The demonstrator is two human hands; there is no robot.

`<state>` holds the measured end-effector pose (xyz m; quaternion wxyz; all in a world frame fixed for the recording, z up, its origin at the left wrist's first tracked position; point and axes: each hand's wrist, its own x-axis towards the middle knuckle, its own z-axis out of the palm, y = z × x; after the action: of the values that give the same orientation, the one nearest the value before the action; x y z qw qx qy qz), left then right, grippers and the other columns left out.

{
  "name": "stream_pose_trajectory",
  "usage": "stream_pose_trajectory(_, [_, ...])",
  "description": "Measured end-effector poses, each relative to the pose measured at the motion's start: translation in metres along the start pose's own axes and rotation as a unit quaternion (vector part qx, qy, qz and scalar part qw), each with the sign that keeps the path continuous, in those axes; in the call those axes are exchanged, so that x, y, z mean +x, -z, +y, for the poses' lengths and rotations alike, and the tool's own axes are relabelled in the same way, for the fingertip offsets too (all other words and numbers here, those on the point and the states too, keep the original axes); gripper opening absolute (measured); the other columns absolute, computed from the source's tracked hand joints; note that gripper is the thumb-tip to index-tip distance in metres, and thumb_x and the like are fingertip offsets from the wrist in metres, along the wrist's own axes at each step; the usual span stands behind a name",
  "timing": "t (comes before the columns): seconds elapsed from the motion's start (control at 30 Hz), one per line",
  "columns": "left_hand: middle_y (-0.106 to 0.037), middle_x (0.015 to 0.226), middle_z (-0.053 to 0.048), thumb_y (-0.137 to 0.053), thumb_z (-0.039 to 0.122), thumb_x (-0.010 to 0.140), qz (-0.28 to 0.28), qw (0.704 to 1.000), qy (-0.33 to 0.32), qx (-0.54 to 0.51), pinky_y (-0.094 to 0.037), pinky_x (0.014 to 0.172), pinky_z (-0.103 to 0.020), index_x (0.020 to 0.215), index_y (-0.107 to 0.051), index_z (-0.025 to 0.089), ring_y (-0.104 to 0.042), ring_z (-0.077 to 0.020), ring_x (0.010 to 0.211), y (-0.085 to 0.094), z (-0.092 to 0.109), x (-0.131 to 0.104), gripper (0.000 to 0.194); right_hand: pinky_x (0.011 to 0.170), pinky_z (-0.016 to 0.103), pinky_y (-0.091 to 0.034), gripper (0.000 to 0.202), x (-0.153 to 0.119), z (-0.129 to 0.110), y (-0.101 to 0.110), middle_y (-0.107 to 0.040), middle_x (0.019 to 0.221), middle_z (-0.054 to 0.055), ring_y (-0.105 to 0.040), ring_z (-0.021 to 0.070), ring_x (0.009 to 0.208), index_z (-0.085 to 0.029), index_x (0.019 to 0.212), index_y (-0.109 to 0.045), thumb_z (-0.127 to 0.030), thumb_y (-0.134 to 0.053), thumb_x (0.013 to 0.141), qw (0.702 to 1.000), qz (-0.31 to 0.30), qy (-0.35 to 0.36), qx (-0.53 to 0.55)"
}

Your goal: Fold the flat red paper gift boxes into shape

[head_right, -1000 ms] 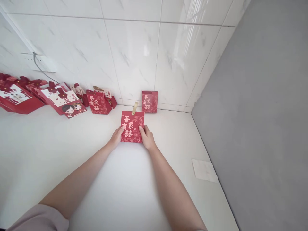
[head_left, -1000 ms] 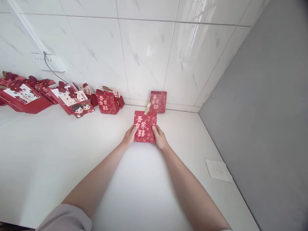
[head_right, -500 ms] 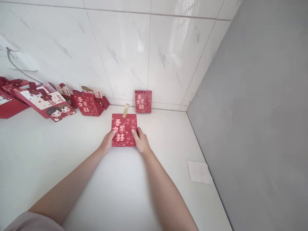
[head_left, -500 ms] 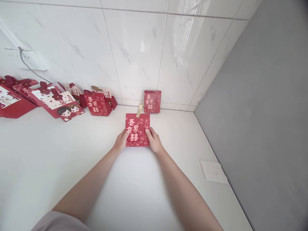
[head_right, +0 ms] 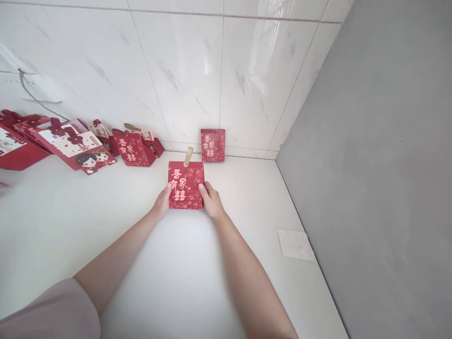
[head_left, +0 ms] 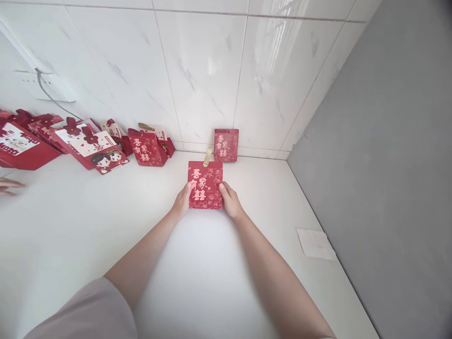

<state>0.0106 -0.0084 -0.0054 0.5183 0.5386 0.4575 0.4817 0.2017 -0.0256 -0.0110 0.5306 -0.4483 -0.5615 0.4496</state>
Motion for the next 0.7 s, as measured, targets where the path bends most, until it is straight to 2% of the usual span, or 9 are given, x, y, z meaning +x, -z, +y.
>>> stream_pose_trajectory(0.1, [-0.067,0.124,-0.012,-0.043,0.07,0.088,0.011,0.998,0.008,-0.068,-0.05,0.103,-0.045,0.124,-0.062,0.016,-0.063,-0.0303,0.116,0.0,-0.004,0.003,0.069,0.094,0.034,-0.044,0.057,-0.001,0.0,0.001,-0.07,0.107,0.005,-0.06,0.0225,0.103,-0.021,0.103,-0.066,-0.066,-0.033,0.093,0.999,-0.015,0.023,0.021])
stream_pose_trajectory(0.23, [-0.067,0.124,-0.012,-0.038,0.071,0.089,0.041,0.995,0.001,-0.094,-0.051,0.1,-0.043,0.125,-0.061,0.016,-0.063,-0.0293,0.115,0.001,-0.004,0.004,0.07,0.085,0.032,-0.047,0.049,-0.002,0.0,0.001,-0.07,0.09,0.002,-0.063,0.0216,0.091,-0.021,0.092,-0.067,-0.066,-0.047,0.088,0.998,-0.062,0.025,-0.003])
stream_pose_trajectory(0.33, [-0.064,0.127,-0.01,-0.038,0.069,0.091,0.086,0.995,-0.053,-0.006,-0.047,0.105,-0.041,0.125,-0.059,0.019,-0.059,-0.0274,0.121,0.002,0.0,0.002,0.065,0.073,0.032,-0.048,0.049,-0.003,0.001,0.002,-0.068,0.079,0.0,-0.065,0.0193,0.071,-0.021,0.083,-0.065,-0.066,-0.046,0.088,0.999,-0.047,0.006,-0.01])
stream_pose_trajectory(0.4, [-0.06,0.132,-0.009,-0.043,0.064,0.092,0.137,0.981,-0.106,0.086,-0.044,0.106,-0.037,0.13,-0.054,0.023,-0.055,-0.0251,0.124,0.003,0.004,0.0,0.058,0.06,0.031,-0.046,0.049,-0.003,0.002,0.004,-0.067,0.073,0.0,-0.062,0.0178,0.056,-0.021,0.081,-0.064,-0.067,-0.047,0.087,0.999,-0.027,-0.017,-0.005])
stream_pose_trajectory(0.5, [-0.058,0.128,-0.008,-0.045,0.057,0.094,0.178,0.95,-0.162,0.197,-0.044,0.104,-0.036,0.133,-0.05,0.025,-0.055,-0.0234,0.119,0.004,0.006,-0.002,0.051,0.054,0.03,-0.044,0.045,-0.007,0.0,0.003,-0.066,0.075,0.002,-0.06,0.0178,0.054,-0.022,0.087,-0.064,-0.064,-0.048,0.087,1.0,0.01,-0.015,-0.009])
stream_pose_trajectory(0.6, [-0.056,0.123,-0.01,-0.038,0.053,0.097,0.15,0.929,-0.2,0.272,-0.042,0.105,-0.037,0.131,-0.056,0.024,-0.055,-0.0238,0.116,0.006,0.003,-0.003,0.048,0.064,0.031,-0.047,0.036,-0.016,-0.008,-0.009,-0.066,0.081,0.002,-0.06,0.0184,0.063,-0.024,0.099,-0.062,-0.056,-0.047,0.091,0.993,0.055,0.06,-0.087])
stream_pose_trajectory(0.7, [-0.054,0.125,-0.01,-0.029,0.057,0.098,0.076,0.941,-0.196,0.266,-0.039,0.109,-0.04,0.138,-0.051,0.026,-0.053,-0.0247,0.121,0.005,-0.002,-0.004,0.056,0.071,0.034,-0.048,0.034,-0.027,-0.018,-0.026,-0.068,0.101,0.004,-0.06,0.0192,0.068,-0.026,0.112,-0.061,-0.051,-0.047,0.092,0.979,0.066,0.103,-0.161])
